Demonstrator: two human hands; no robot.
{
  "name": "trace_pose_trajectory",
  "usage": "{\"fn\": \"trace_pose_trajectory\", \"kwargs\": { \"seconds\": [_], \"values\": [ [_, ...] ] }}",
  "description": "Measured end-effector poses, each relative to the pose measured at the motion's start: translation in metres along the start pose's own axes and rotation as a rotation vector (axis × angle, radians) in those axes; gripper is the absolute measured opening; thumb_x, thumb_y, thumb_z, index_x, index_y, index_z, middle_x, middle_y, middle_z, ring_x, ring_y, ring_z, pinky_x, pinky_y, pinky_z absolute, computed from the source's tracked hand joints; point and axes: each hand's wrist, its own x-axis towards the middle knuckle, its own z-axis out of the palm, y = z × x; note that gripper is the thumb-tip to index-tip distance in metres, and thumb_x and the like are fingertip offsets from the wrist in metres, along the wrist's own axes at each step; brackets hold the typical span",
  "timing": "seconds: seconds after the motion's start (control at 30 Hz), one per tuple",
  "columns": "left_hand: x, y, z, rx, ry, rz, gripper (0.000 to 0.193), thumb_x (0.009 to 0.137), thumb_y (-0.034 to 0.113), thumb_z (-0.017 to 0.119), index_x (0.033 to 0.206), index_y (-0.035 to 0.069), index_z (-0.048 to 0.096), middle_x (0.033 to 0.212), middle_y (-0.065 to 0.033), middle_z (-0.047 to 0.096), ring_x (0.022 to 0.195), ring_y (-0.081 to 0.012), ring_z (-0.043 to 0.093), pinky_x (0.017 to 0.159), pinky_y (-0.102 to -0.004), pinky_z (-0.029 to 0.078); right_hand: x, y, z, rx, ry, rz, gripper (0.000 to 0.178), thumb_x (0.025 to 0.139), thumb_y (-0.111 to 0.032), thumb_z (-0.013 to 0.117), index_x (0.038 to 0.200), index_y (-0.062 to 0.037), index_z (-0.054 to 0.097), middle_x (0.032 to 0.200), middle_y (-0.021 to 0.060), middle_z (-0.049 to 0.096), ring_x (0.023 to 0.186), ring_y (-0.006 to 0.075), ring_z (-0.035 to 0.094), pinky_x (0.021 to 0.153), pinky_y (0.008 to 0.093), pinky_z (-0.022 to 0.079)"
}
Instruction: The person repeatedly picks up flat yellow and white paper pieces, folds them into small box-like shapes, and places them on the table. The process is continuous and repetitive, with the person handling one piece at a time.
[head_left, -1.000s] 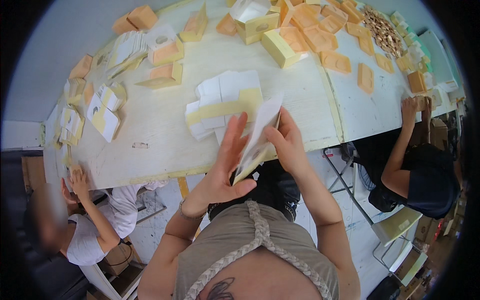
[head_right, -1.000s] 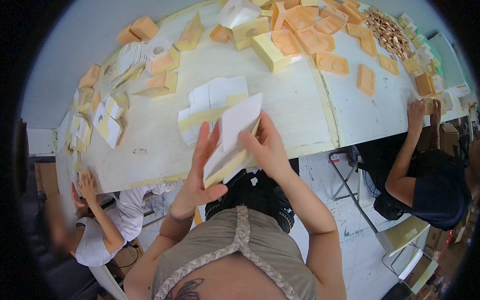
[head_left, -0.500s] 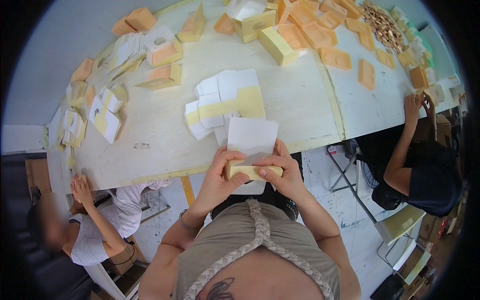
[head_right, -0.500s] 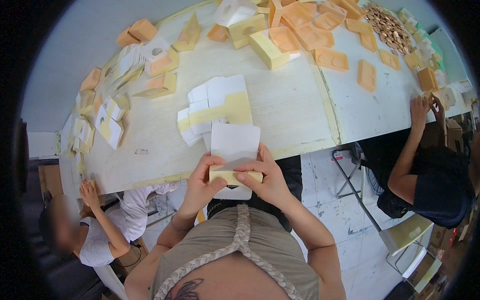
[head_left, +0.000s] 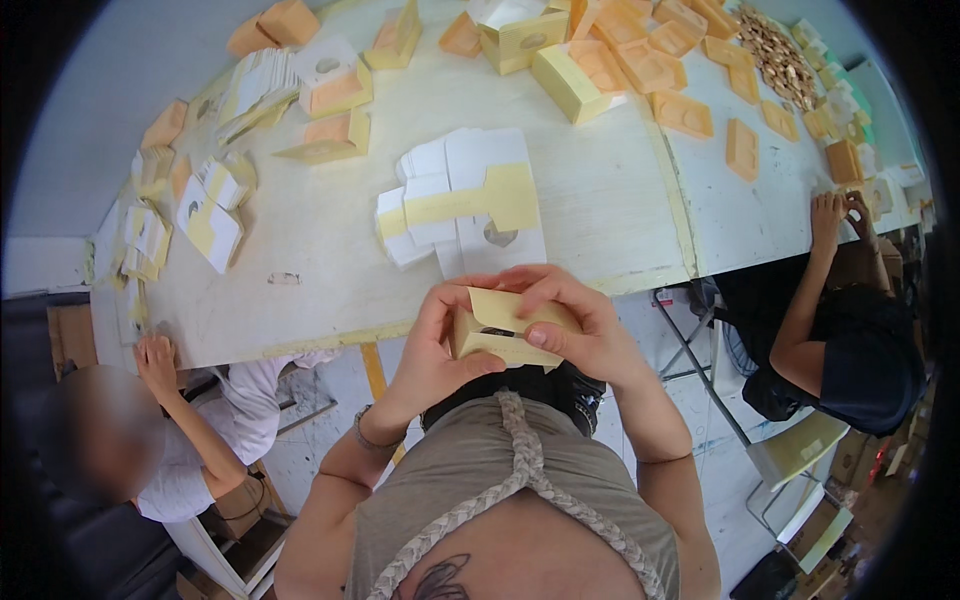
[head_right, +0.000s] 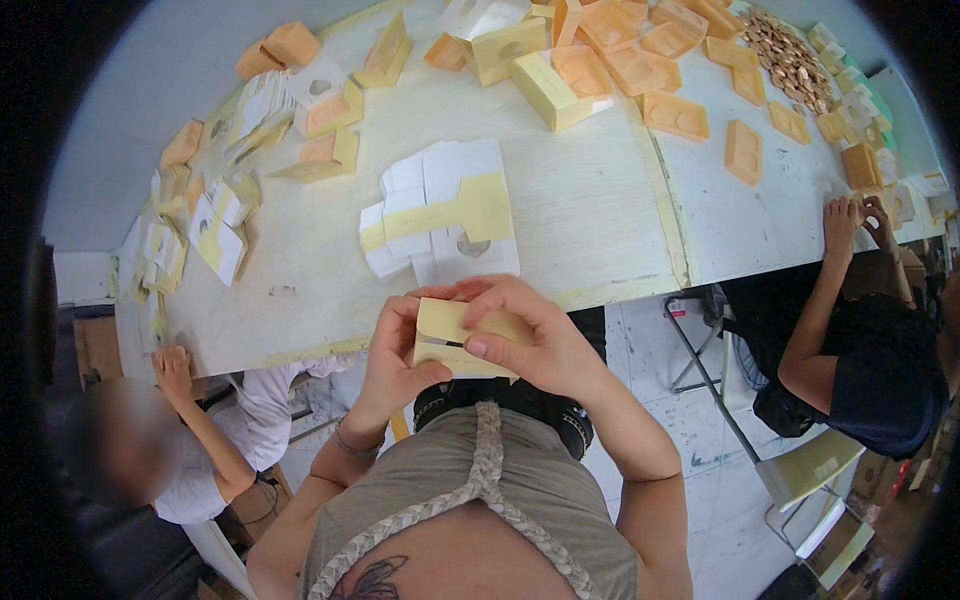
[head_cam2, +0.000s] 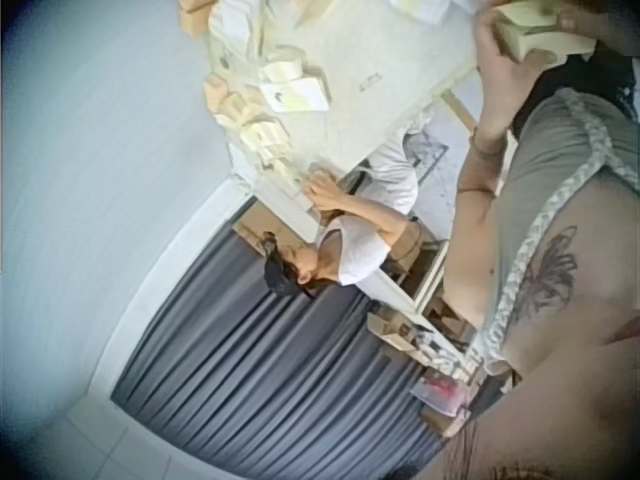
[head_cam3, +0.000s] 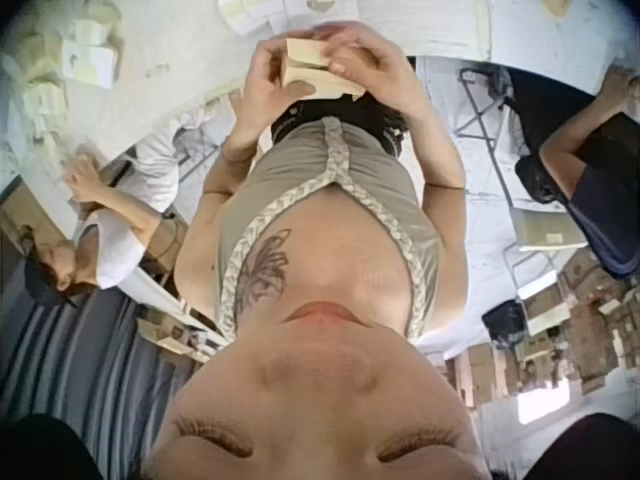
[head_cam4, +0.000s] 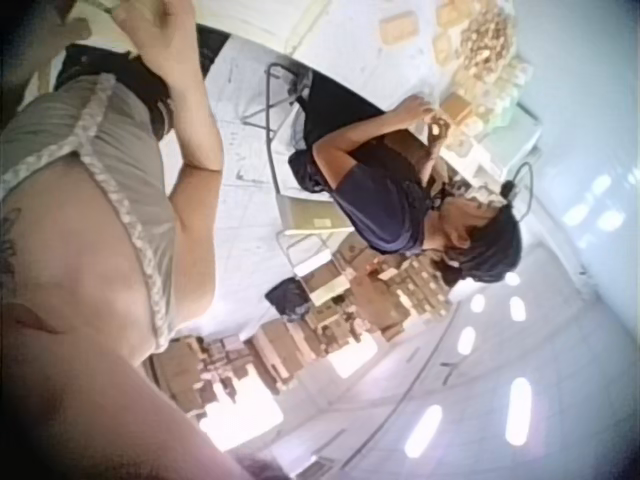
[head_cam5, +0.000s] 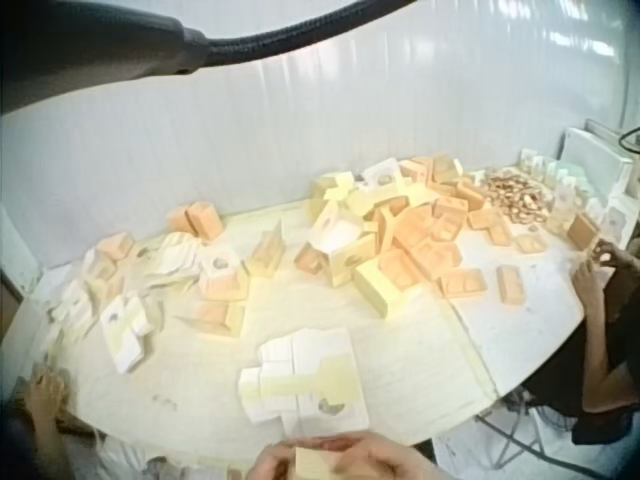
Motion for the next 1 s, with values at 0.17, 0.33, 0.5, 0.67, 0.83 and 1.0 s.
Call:
{"fn": "trace_pose_trajectory", "kwargs": {
  "seconds": [0.17, 0.33, 0.5, 0.67, 0.83, 1.0],
  "values": [
    [-0.006, -0.006, -0.001, -0.160, 0.013, 0.049, 0.072, 0.068, 0.018, 0.081, 0.122, 0.008, 0.035, 0.127, -0.0110, 0.040, 0.119, -0.0214, 0.042, 0.096, -0.0349, 0.039, -0.001, -0.019, -0.001, -0.006, -0.002, 0.178, 0.027, 0.079, -0.003, 0.067, 0.106, -0.0047, 0.064, 0.118, 0.0109, 0.058, 0.104, 0.0164, 0.055, 0.088, 0.0284, 0.046],
    [-0.004, 0.000, 0.001, 0.044, 0.031, 0.055, 0.058, 0.071, 0.024, 0.078, 0.115, 0.006, 0.046, 0.122, -0.0106, 0.040, 0.119, -0.0238, 0.042, 0.096, -0.0364, 0.038, -0.002, -0.010, 0.005, 0.064, 0.059, 0.200, 0.023, 0.079, -0.005, 0.068, 0.102, -0.0040, 0.067, 0.120, 0.0128, 0.057, 0.105, 0.0181, 0.056, 0.088, 0.0287, 0.045],
    [-0.003, -0.002, -0.001, 0.008, 0.065, 0.089, 0.046, 0.072, 0.028, 0.077, 0.104, 0.006, 0.053, 0.114, -0.0077, 0.041, 0.118, -0.0257, 0.043, 0.096, -0.0368, 0.037, -0.003, -0.004, 0.008, -0.467, -0.041, -0.236, 0.038, 0.076, -0.011, 0.071, 0.113, -0.0058, 0.061, 0.129, 0.0181, 0.049, 0.116, 0.0284, 0.048, 0.094, 0.0365, 0.039],
    [0.000, -0.002, -0.004, -0.145, 0.119, 0.014, 0.045, 0.070, 0.030, 0.078, 0.098, 0.007, 0.053, 0.113, -0.0073, 0.041, 0.119, -0.0269, 0.042, 0.097, -0.0384, 0.036, -0.020, 0.018, 0.012, -0.561, 0.018, -0.433, 0.053, 0.067, -0.008, 0.077, 0.116, -0.0069, 0.055, 0.134, 0.0184, 0.043, 0.117, 0.0344, 0.048, 0.094, 0.0401, 0.040],
    [-0.003, -0.020, -0.020, 0.092, 0.089, 0.171, 0.044, 0.075, 0.028, 0.075, 0.106, 0.007, 0.051, 0.119, -0.0089, 0.040, 0.122, -0.0277, 0.040, 0.100, -0.0396, 0.034, -0.008, 0.017, 0.003, -0.271, -0.071, -0.136, 0.045, 0.067, 0.004, 0.072, 0.109, -0.0043, 0.058, 0.120, 0.0130, 0.057, 0.117, 0.0274, 0.051, 0.095, 0.0346, 0.043],
    [0.024, -0.012, -0.036, -0.048, 0.402, 0.196, 0.054, 0.083, 0.027, 0.066, 0.127, 0.005, 0.042, 0.138, -0.0136, 0.033, 0.127, -0.0283, 0.035, 0.103, -0.0418, 0.030, 0.071, -0.031, -0.036, -0.171, 0.239, 0.204, 0.034, 0.074, -0.006, 0.072, 0.106, -0.0008, 0.062, 0.105, 0.0092, 0.064, 0.093, 0.0128, 0.059, 0.082, 0.0276, 0.047]
  ]
}}
